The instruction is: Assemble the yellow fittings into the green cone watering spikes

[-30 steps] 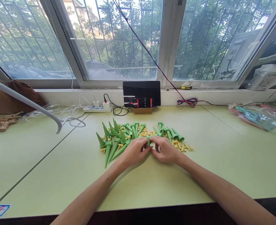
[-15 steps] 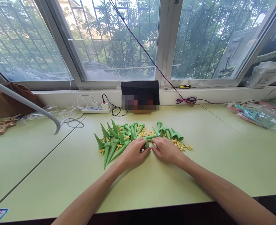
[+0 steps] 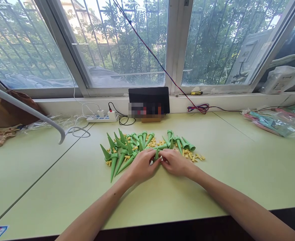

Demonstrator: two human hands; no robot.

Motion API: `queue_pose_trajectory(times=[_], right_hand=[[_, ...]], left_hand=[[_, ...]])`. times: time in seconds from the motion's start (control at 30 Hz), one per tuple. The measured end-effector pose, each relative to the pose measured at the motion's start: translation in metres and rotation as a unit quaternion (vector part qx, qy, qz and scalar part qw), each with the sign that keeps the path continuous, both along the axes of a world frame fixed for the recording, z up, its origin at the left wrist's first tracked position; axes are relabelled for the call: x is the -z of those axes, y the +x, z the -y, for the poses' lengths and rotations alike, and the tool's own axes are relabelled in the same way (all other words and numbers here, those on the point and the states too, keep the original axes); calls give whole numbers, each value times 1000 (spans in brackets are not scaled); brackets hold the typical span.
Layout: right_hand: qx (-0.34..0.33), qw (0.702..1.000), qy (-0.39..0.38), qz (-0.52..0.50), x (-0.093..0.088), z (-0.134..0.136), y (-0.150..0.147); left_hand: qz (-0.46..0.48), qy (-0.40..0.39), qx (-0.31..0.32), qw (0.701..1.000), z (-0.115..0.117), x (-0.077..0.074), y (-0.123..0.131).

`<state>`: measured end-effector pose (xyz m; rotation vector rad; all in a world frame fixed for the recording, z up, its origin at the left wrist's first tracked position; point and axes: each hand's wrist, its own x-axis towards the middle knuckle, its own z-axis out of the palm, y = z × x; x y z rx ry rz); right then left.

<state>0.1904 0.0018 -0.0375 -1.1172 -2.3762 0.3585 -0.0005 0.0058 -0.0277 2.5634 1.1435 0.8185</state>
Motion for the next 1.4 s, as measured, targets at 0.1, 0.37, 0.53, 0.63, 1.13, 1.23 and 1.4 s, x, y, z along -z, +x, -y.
queue_pose_trajectory(times=[0.1, 0.37, 0.53, 0.63, 1.13, 1.23, 1.4], right_hand=[[-5, 1000, -3, -9, 0, 1, 0], [17, 1000, 17, 7, 1, 1, 2], [30, 999, 16, 38, 0, 0, 3], [31, 998, 10, 46, 0, 0, 3], [5, 999, -15, -30, -1, 1, 0], [-10, 998, -17, -55, 0, 0, -1], [-17, 997, -21, -73, 1, -2, -1]], left_hand=[[10, 4, -20, 1000, 1, -1, 0], [36, 14, -44, 998, 1, -2, 1], [46, 17, -52, 997, 0, -2, 1], [46, 13, -51, 998, 0, -2, 0], [47, -11, -40, 998, 0, -1, 1], [52, -16, -39, 998, -1, 0, 1], [53, -24, -36, 998, -1, 1, 0]])
